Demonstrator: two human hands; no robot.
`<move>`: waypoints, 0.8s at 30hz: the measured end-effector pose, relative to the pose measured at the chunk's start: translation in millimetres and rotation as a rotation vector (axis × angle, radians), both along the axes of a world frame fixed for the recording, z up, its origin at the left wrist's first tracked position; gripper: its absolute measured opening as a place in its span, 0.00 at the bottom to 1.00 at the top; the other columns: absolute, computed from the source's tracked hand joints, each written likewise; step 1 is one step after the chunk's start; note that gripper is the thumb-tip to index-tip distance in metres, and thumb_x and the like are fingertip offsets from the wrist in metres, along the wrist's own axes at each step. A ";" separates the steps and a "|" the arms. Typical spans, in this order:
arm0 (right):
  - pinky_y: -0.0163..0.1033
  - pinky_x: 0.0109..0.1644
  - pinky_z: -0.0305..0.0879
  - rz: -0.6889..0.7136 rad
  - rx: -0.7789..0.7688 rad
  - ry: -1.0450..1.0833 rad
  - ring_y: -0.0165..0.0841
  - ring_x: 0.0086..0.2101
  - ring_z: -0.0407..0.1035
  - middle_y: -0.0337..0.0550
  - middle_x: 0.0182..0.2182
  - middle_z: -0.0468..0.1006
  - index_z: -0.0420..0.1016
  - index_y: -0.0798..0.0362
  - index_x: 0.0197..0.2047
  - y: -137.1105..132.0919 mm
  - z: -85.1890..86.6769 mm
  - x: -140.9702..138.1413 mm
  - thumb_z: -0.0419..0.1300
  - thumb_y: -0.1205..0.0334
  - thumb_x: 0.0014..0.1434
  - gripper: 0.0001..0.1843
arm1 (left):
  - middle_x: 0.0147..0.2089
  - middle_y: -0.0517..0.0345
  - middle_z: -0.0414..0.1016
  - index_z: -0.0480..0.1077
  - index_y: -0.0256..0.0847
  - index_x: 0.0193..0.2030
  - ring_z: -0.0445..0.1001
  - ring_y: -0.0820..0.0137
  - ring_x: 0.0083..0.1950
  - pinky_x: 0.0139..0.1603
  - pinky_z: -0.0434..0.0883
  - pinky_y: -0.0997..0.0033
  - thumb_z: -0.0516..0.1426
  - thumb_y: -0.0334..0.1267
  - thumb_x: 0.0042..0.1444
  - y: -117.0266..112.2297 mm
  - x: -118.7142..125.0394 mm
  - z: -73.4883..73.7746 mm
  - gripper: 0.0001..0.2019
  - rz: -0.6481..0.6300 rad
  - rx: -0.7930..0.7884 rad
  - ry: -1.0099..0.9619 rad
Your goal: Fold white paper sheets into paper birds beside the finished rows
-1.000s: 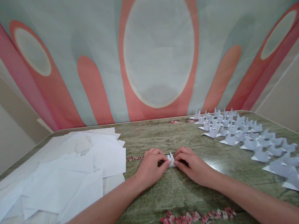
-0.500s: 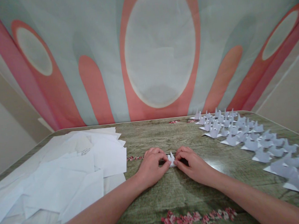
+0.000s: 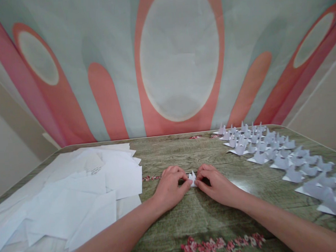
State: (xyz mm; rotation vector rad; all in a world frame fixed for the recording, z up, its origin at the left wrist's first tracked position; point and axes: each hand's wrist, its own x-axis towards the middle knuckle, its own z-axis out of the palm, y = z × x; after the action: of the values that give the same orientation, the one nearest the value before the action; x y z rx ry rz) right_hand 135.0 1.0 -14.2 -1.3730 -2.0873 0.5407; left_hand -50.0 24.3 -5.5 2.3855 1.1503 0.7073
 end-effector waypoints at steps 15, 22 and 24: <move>0.40 0.39 0.59 0.001 0.013 -0.016 0.33 0.33 0.63 0.40 0.28 0.68 0.67 0.53 0.25 1.0 -1.0 0.0 0.57 0.68 0.53 0.06 | 0.35 0.58 0.69 0.68 0.41 0.28 0.65 0.66 0.42 0.46 0.60 0.65 0.57 0.37 0.51 -1.2 2.7 0.8 0.04 0.046 0.024 0.055; 0.40 0.39 0.59 -0.011 0.019 -0.028 0.33 0.33 0.63 0.41 0.29 0.68 0.67 0.53 0.25 0.9 -1.5 -0.4 0.57 0.67 0.53 0.06 | 0.36 0.59 0.68 0.68 0.41 0.29 0.65 0.66 0.43 0.45 0.60 0.65 0.57 0.38 0.51 -1.4 3.2 0.6 0.04 0.040 0.029 0.064; 0.40 0.39 0.59 -0.014 0.025 -0.025 0.33 0.33 0.63 0.40 0.28 0.68 0.66 0.53 0.25 1.2 -2.0 -0.2 0.57 0.67 0.53 0.07 | 0.36 0.58 0.68 0.68 0.41 0.29 0.65 0.66 0.43 0.46 0.60 0.64 0.57 0.37 0.51 -1.5 3.3 1.1 0.04 0.034 0.030 0.066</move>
State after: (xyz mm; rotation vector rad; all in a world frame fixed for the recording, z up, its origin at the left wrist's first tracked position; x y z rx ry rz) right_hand 134.9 2.3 -16.1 -1.3862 -2.0957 0.4916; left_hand -46.7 22.8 -4.4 2.4356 1.2185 0.6663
